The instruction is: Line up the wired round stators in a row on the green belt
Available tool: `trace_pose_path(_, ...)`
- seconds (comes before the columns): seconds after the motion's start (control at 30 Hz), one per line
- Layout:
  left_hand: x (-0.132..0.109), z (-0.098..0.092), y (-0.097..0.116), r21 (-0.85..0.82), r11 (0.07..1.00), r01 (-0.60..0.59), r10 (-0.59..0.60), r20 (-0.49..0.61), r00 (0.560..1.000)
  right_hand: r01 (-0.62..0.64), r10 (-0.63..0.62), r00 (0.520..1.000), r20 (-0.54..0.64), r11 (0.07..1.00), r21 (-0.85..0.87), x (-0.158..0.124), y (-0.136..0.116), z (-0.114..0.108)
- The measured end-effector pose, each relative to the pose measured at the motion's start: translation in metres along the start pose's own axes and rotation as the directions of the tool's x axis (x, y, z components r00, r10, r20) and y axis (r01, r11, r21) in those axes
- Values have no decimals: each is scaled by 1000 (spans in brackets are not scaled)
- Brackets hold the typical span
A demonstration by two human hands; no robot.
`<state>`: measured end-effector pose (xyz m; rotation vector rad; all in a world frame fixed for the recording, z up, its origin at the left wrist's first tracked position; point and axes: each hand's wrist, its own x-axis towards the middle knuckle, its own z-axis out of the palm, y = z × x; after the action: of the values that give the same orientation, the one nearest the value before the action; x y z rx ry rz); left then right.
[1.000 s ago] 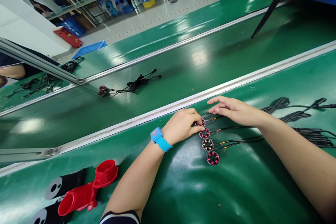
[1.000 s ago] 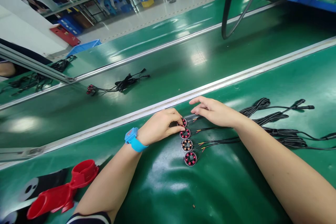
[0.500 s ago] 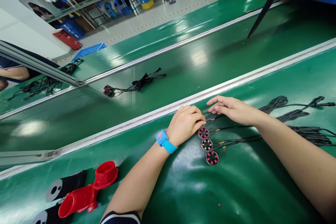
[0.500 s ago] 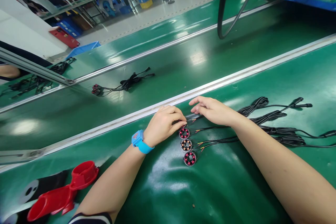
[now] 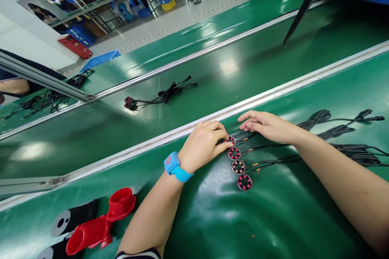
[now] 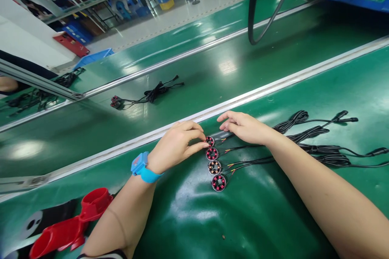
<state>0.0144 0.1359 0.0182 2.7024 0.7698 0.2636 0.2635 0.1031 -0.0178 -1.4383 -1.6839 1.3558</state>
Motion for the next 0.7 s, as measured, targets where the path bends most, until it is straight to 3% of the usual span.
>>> trace_pose_path(0.23, -2, 4, 11, 12, 995, 102, -102, 135, 986, -1, 0, 1000, -16, 999, -41, 0, -3, -1)
trace_pose_path(0.6, -1, 2, 20, 31, 993, 117, -121, 294, 948, 1, -4, 999, -33, 996, -86, 0, -1, -1)
trace_pose_path(0.7, -4, -4, 26, 76, 991, 108, -126, 286, 950, 3, -6, 999, -33, 996, -92, 1, 1, -1)
